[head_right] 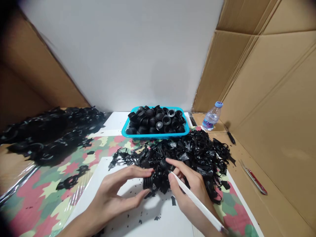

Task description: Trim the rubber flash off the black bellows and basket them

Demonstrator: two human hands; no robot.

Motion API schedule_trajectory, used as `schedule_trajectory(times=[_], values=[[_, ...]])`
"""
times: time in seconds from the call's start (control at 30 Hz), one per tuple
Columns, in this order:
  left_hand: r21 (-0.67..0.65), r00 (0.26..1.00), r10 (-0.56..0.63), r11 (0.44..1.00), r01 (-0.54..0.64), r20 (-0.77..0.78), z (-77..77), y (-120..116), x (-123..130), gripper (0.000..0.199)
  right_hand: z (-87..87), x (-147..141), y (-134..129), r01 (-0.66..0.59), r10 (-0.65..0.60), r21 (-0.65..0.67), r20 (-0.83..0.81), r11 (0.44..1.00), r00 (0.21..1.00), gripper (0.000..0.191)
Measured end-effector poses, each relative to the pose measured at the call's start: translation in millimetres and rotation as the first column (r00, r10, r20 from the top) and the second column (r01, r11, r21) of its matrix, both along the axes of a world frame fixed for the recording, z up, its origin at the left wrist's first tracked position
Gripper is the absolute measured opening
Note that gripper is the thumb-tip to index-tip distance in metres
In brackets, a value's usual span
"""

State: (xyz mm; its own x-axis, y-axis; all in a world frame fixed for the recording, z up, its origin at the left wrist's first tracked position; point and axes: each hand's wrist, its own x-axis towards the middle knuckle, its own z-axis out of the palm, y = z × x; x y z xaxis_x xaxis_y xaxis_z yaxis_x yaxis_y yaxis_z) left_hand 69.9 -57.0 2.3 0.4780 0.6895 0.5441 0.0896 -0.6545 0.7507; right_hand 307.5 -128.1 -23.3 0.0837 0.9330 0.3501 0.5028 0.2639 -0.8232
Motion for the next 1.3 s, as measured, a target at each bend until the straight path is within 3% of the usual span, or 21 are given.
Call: schedule_trajectory(times=[0.17, 0.23, 0.37, 0.57, 0.83, 1.1, 1.3], values=[[0.032, 1.0, 0.001, 0.999, -0.001, 0.004, -1.4, 1.5, -4.0, 0.037, 2.2, 0.1, -10.0, 0.024, -0.02, 0.037, -0.093, 0.999, 0.995, 0.012], [0.025, 1.0, 0.002, 1.0, -0.002, 0.006, -2.7, 0.8, -4.2, 0.037, 6.5, -2.7, -12.8, -0.046, 0.048, 0.042, -0.049, 0.998, 0.998, 0.009], [0.006, 1.0, -0.013, 1.0, 0.013, 0.003, -2.4, -1.2, -4.6, 0.04, 14.8, -9.0, -13.0, -0.178, 0.177, 0.09, 0.025, 0.98, 0.984, 0.016], [0.036, 1.0, -0.017, 0.999, 0.017, -0.013, -2.5, -4.1, -4.4, 0.042, 13.4, -10.1, -10.1, -0.188, 0.186, 0.083, 0.031, 0.979, 0.982, 0.02], [0.112, 1.0, -0.009, 0.994, 0.012, -0.025, -15.5, -6.6, -1.6, 0.044, 9.9, -10.5, -8.9, -0.221, 0.221, -0.005, 0.009, 0.975, 0.975, 0.024], [0.046, 0.993, 0.086, 0.996, -0.082, -0.085, -21.9, -11.0, -2.4, 0.042, 0.0, -21.4, 1.5, -0.226, 0.198, 0.245, 0.133, 0.943, 0.971, 0.027], [0.051, 0.983, 0.157, 0.987, -0.153, -0.094, -25.0, -10.3, -3.6, 0.041, -10.7, -28.4, 7.5, -0.234, 0.131, 0.287, 0.335, 0.929, 0.933, 0.029]])
